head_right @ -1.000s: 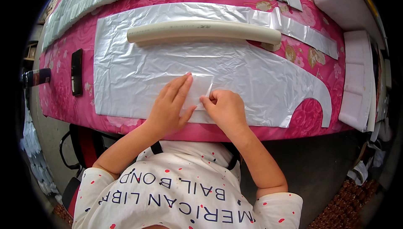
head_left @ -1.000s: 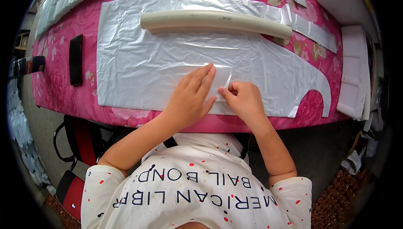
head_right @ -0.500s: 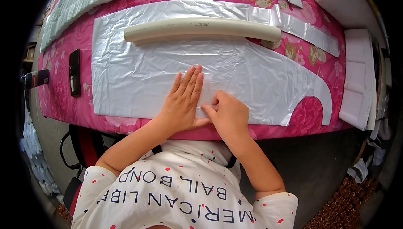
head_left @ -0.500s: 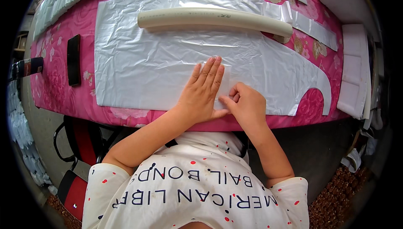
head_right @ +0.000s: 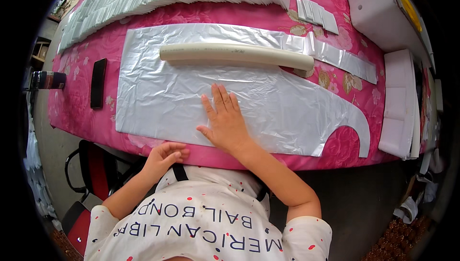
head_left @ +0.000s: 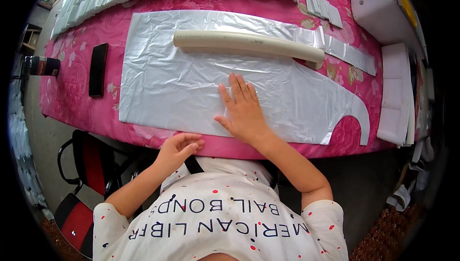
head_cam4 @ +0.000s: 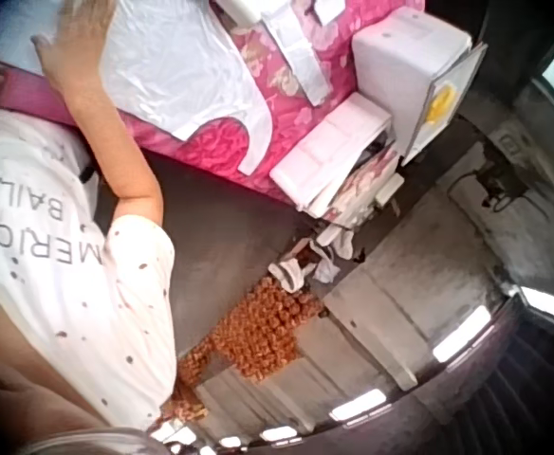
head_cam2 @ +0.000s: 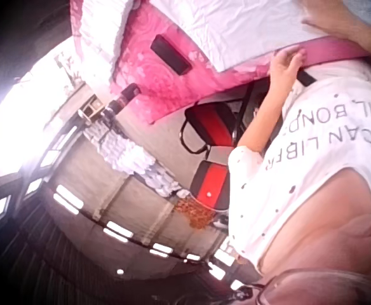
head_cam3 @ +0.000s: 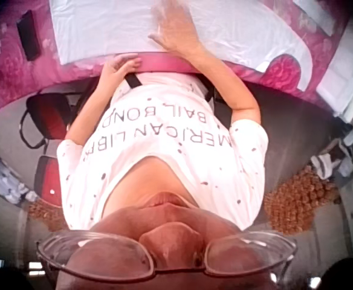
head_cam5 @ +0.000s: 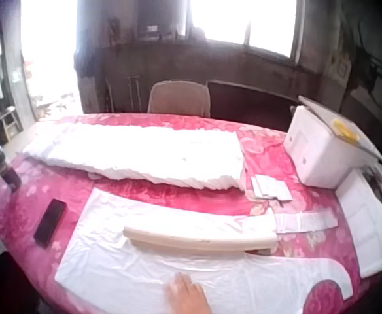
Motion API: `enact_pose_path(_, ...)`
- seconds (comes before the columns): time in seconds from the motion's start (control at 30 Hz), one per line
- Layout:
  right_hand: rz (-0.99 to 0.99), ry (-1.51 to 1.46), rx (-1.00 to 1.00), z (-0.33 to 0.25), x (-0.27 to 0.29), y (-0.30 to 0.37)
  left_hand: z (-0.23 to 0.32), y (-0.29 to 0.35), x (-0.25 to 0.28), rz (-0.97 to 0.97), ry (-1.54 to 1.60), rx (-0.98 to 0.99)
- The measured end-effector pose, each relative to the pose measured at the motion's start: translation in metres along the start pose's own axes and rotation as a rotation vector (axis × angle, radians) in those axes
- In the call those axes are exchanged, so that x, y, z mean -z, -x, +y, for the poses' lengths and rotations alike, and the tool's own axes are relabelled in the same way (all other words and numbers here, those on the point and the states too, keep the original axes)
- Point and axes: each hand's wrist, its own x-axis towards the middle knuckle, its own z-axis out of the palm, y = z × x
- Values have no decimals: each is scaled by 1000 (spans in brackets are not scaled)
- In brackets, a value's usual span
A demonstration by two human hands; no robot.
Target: The person wraps small white rectangular items in clear plastic film on a pink floral tablecloth. They unroll film, place an item, fold the film around it, and set the wrapped unit aside, repeating the process.
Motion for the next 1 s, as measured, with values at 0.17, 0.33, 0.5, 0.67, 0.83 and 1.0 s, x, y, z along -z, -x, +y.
enact_pose_path(0.17, -114, -246, -10, -72, -37, 7, -33, 35, 9, 205, 245, 195)
enact_pose_path(0.33, -442, -445, 176, -110, -40, 8, -57, 32, 14, 370, 225, 53)
enact_pose_path(0.5, -278, -342, 375, -70, 6, -2, 14, 28, 2, 297, -777, -334)
enact_pose_path(0.67, -77, -400, 316, -5, 51, -3, 50, 5, -10, 231, -900, -616)
enact_pose_path(0.83, 401, -668, -265, 112, 130, -32, 53, -13, -3, 192, -928, -624)
enact_pose_path(1.0, 842, -631, -505, 269, 187, -73, 56, -23, -6, 119, -985, -653)
